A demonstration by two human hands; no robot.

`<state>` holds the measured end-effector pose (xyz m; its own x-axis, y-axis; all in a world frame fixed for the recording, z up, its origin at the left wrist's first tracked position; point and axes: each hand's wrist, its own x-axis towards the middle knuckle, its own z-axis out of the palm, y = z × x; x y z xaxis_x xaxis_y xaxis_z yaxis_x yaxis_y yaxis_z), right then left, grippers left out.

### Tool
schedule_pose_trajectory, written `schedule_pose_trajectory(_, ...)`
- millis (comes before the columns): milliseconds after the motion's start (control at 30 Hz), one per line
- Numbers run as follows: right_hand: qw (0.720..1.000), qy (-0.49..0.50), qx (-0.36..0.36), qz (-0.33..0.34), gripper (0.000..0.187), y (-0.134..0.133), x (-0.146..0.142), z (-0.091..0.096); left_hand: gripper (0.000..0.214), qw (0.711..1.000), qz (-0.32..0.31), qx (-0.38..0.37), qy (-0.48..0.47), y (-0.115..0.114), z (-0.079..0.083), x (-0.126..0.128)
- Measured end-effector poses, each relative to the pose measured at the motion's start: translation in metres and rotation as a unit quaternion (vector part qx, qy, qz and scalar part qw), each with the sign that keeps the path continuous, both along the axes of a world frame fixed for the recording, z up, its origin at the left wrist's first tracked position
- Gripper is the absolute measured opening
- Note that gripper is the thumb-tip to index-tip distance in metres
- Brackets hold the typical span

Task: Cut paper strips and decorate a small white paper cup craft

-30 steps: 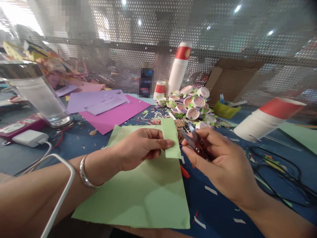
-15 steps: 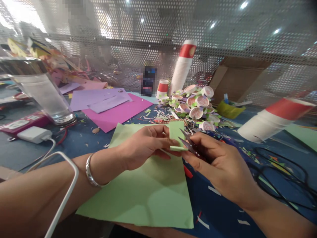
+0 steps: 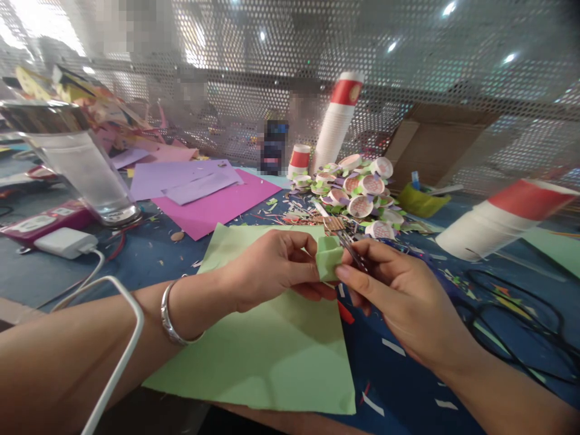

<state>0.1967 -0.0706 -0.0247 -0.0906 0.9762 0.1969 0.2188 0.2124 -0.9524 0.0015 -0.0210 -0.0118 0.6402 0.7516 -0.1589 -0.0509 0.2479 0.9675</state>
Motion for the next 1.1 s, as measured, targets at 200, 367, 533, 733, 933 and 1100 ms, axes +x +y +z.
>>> schedule_pose_trajectory(200,0.999,0.043,-0.032,0.011,0.020,-0.0013,-0.0007,-0.0022,0.012,1.000,-0.010,0.004,0.023,-0.0010,0.0017,0.0003)
schedule_pose_trajectory(367,0.996,0.072,-0.045,-0.005,0.023,-0.0015,-0.0012,-0.0018,0.004,1.000,-0.010,-0.012,0.026,-0.0027,0.0041,0.0006)
schedule_pose_trajectory(533,0.995,0.087,-0.049,-0.021,0.025,0.0000,-0.0027,-0.0018,0.018,1.000,-0.012,0.008,-0.013,-0.0051,0.0032,-0.0008)
schedule_pose_trajectory(733,0.994,0.087,-0.058,-0.027,0.029,-0.0017,-0.0061,0.0015,0.040,0.996,0.011,0.081,0.020,-0.0059,-0.0019,-0.0009)
schedule_pose_trajectory(933,0.994,0.093,-0.054,-0.029,0.031,-0.0002,-0.0052,-0.0003,0.026,0.990,-0.006,0.115,0.077,-0.0057,-0.0028,-0.0017)
schedule_pose_trajectory(1100,0.994,0.092,-0.045,-0.036,0.033,-0.0001,-0.0051,0.0010,0.030,0.984,-0.023,0.131,0.122,-0.0070,-0.0022,-0.0022)
